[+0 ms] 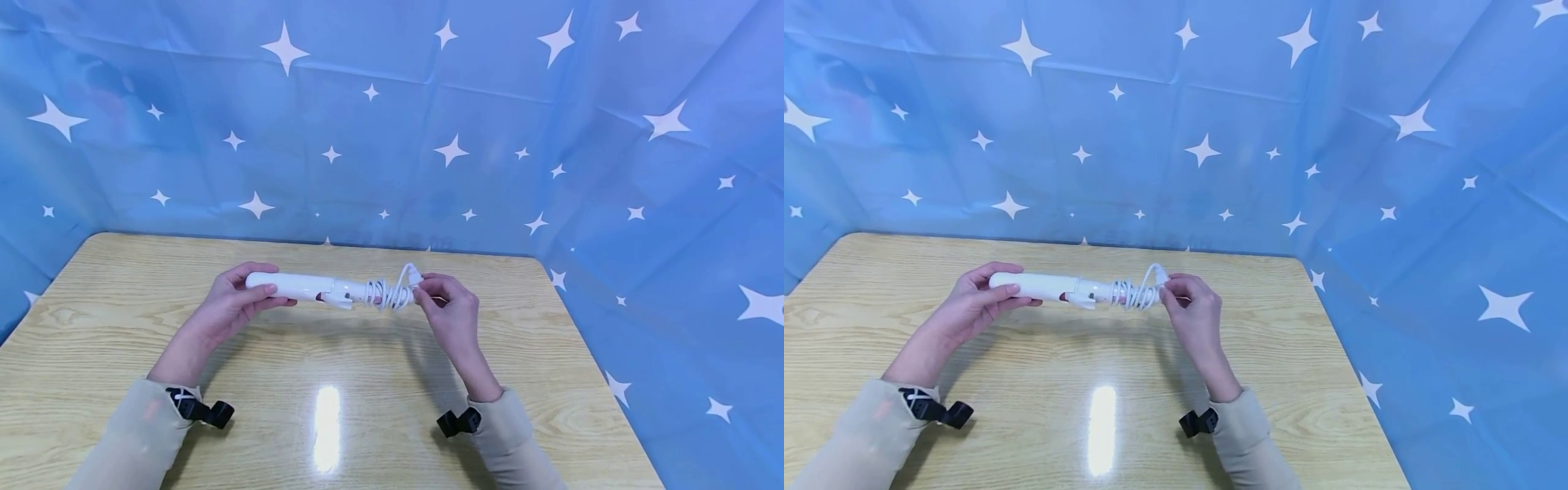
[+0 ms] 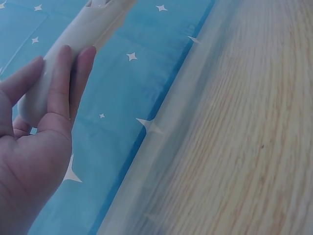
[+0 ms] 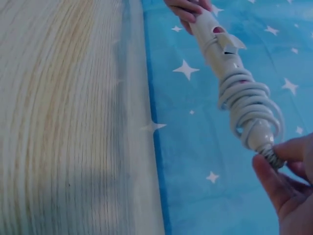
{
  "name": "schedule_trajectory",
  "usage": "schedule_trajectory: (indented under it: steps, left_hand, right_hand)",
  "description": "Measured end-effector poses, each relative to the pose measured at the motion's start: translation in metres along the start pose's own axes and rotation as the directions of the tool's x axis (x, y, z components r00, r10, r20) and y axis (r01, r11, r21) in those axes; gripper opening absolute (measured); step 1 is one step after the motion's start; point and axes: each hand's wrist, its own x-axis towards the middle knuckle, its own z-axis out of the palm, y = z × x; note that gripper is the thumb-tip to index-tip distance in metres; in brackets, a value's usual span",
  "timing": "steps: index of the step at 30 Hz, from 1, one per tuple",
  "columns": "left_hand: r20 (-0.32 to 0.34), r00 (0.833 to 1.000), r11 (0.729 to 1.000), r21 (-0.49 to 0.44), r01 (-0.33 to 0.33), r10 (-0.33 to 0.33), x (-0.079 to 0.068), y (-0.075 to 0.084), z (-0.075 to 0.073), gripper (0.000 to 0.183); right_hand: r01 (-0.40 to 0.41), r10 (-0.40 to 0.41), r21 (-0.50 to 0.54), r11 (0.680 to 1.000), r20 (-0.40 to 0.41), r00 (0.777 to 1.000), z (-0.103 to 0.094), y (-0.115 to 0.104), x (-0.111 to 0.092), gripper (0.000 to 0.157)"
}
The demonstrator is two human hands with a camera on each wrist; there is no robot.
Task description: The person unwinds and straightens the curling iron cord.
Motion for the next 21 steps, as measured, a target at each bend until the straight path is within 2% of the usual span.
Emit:
schedule_trajectory:
  steps: [5, 8, 16, 21]
  left_hand:
    - [0.006, 1.000, 0.999, -0.040, -0.027, 0.027, -0.0013, -0.0001, -0.0011, 0.030]
    - [0.005, 0.999, 0.998, -0.052, -0.031, 0.032, -0.0019, -0.0005, -0.0027, 0.032]
    - [0.047, 0.997, 0.998, -0.018, -0.060, 0.061, -0.0027, -0.0053, -0.0078, 0.039]
    - [0.062, 0.996, 0.998, -0.021, -0.060, 0.061, -0.0029, -0.0061, -0.0082, 0.042]
  right_hand:
    - [-0.037, 0.037, 0.189, 0.981, 0.005, 0.999, -0.0023, 0.0021, 0.0009, 0.012]
    - [-0.052, 0.048, 0.250, 0.967, 0.024, 0.999, -0.0046, 0.0013, 0.0019, 0.017]
    - [-0.153, 0.129, 0.243, 0.958, 0.112, 0.985, -0.0081, 0.0024, 0.0014, 0.018]
    - [-0.124, 0.097, 0.201, 0.972, 0.140, 0.985, -0.0078, 0.0046, 0.0012, 0.023]
